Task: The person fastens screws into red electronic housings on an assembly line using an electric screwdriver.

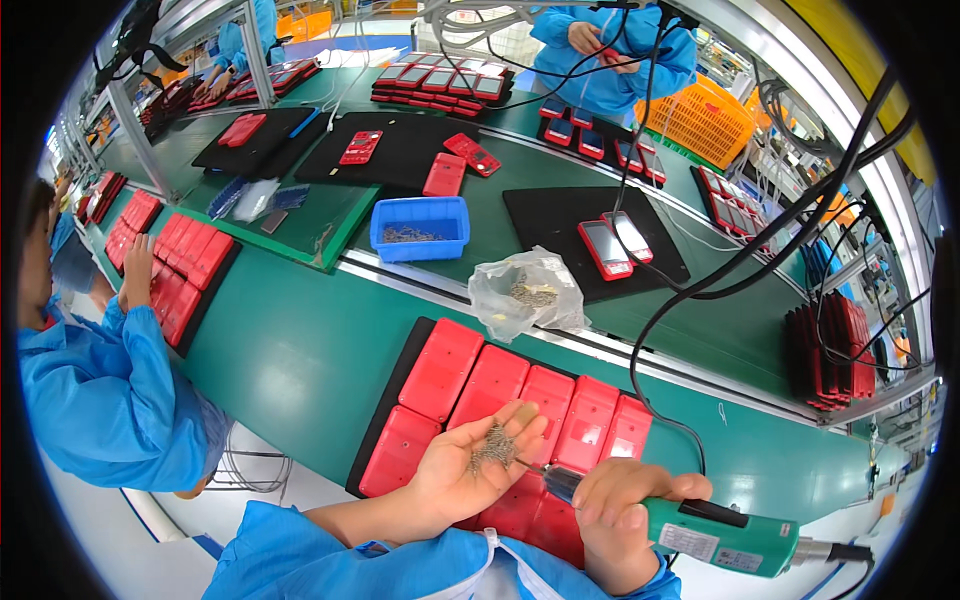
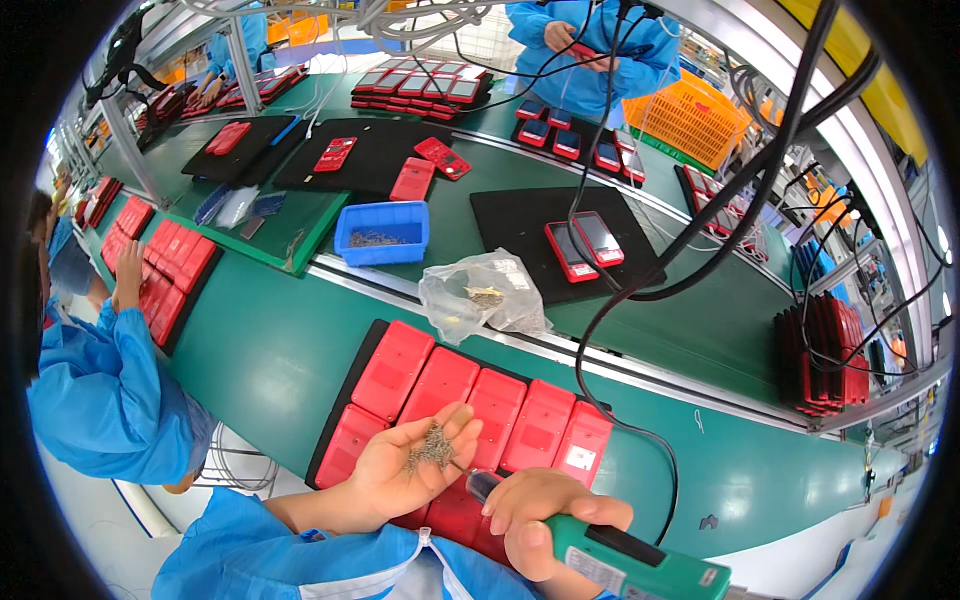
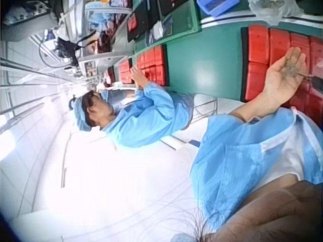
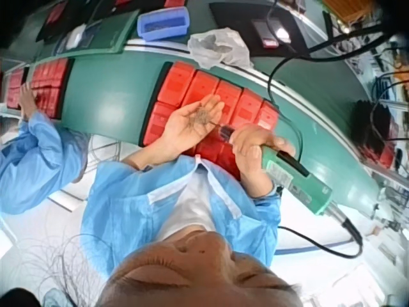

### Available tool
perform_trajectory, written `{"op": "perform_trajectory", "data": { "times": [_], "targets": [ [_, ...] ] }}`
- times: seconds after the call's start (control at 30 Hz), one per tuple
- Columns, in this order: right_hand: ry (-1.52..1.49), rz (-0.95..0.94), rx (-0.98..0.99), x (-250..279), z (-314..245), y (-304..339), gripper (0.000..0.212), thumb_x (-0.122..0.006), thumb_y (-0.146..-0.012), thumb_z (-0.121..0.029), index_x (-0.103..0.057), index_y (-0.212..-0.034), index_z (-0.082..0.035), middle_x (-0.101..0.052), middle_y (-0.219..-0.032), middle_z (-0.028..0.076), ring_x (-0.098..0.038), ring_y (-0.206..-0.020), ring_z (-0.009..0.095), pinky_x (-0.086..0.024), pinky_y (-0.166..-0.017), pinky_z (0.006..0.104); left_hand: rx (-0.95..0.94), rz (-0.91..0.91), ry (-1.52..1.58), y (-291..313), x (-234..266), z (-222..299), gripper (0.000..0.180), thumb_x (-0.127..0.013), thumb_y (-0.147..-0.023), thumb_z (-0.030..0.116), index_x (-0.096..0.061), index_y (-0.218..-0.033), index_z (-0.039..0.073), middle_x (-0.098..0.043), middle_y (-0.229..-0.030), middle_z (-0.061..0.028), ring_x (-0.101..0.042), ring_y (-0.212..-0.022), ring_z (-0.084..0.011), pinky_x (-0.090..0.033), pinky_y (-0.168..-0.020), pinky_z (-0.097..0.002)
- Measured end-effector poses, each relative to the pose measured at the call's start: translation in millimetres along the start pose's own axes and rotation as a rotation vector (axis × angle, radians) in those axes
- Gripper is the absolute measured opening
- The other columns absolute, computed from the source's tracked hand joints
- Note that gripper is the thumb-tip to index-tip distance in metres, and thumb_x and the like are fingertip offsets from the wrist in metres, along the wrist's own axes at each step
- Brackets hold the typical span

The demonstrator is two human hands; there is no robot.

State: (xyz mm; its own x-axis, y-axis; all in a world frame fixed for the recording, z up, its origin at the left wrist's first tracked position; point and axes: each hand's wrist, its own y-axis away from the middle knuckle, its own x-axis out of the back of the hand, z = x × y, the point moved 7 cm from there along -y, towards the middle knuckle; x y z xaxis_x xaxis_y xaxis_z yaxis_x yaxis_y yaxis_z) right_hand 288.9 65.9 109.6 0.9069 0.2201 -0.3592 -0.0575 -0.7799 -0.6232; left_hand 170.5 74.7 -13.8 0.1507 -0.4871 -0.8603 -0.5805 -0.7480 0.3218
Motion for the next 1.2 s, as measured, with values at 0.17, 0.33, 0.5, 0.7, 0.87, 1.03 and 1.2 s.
{"op": "perform_trajectory", "data": {
  "times": [0.17, 0.33, 0.5, 0.7, 0.87, 1.03, 1.2],
  "targets": [
    [0.064, -0.009, 0.073, -8.1, -4.2, -0.6, 0.037, -0.059, -0.080, -0.017, -0.032, -0.107, -0.016, -0.045, -0.056, 0.001, -0.044, -0.042, 0.013, -0.040, -0.040, 0.0252, -0.037, 0.063, -0.195, 1.7, -1.7, -4.8, 0.031, -0.036, -0.090, 0.018, -0.044, -0.115, 0.001, -0.048, -0.117, -0.0107, -0.045, -0.110, -0.0260, -0.043, -0.088, -0.0366],
    [0.054, 0.060, 0.139, -6.4, -10.0, -11.2, 0.035, -0.055, -0.082, -0.013, -0.033, -0.110, -0.013, -0.043, -0.056, 0.001, -0.043, -0.041, 0.011, -0.039, -0.038, 0.0234, 0.021, 0.094, -0.429, 4.6, 15.5, -3.2, 0.032, -0.039, -0.090, 0.022, -0.046, -0.110, -0.002, -0.055, -0.100, -0.0116, -0.052, -0.101, -0.0241, -0.048, -0.083, -0.0303],
    [0.020, 0.179, 0.035, 4.1, -10.8, -6.4, 0.038, -0.059, -0.079, -0.015, -0.032, -0.106, -0.017, -0.042, -0.054, 0.002, -0.043, -0.041, 0.015, -0.043, -0.039, 0.0301, 0.057, 0.002, -0.616, 8.5, 13.2, -4.9, 0.027, -0.044, -0.089, 0.023, -0.052, -0.101, 0.000, -0.059, -0.091, -0.0081, -0.060, -0.083, -0.0150, -0.050, -0.061, -0.0194],
    [0.024, 0.007, 0.141, -6.5, -11.5, -11.2, 0.033, -0.047, -0.084, -0.010, -0.032, -0.114, -0.009, -0.040, -0.058, 0.001, -0.041, -0.043, 0.009, -0.037, -0.039, 0.0225, -0.021, 0.048, -0.643, 9.6, 7.2, -2.1, 0.024, -0.044, -0.089, 0.020, -0.053, -0.099, 0.001, -0.059, -0.097, -0.0089, -0.061, -0.084, -0.0135, -0.049, -0.059, -0.0180],
    [0.015, -0.028, 0.147, -8.6, -11.2, -12.2, 0.033, -0.046, -0.084, -0.010, -0.032, -0.114, -0.009, -0.040, -0.059, 0.001, -0.041, -0.043, 0.009, -0.037, -0.039, 0.0224, -0.042, 0.097, -0.582, 7.8, 6.1, -2.4, 0.023, -0.045, -0.088, 0.018, -0.053, -0.098, -0.001, -0.059, -0.091, -0.0096, -0.061, -0.082, -0.0182, -0.051, -0.056, -0.0203],
    [0.009, 0.150, 0.036, -0.2, -6.2, -9.2, 0.036, -0.058, -0.080, -0.016, -0.033, -0.106, -0.016, -0.041, -0.053, 0.002, -0.042, -0.039, 0.014, -0.042, -0.038, 0.0278, -0.071, 0.019, -0.781, 9.1, 16.4, 5.6, 0.019, -0.045, -0.088, 0.015, -0.053, -0.097, 0.000, -0.058, -0.093, -0.0103, -0.060, -0.080, -0.0156, -0.050, -0.061, -0.0209],
    [0.009, 0.163, 0.046, -1.1, -6.9, -7.5, 0.037, -0.058, -0.080, -0.017, -0.033, -0.107, -0.016, -0.042, -0.054, 0.002, -0.042, -0.040, 0.014, -0.041, -0.037, 0.0275, -0.117, 0.060, -0.780, 12.2, 1.7, 2.4, 0.023, -0.043, -0.089, 0.019, -0.052, -0.097, -0.001, -0.058, -0.092, -0.0107, -0.059, -0.077, -0.0143, -0.049, -0.061, -0.0207]
  ]
}}
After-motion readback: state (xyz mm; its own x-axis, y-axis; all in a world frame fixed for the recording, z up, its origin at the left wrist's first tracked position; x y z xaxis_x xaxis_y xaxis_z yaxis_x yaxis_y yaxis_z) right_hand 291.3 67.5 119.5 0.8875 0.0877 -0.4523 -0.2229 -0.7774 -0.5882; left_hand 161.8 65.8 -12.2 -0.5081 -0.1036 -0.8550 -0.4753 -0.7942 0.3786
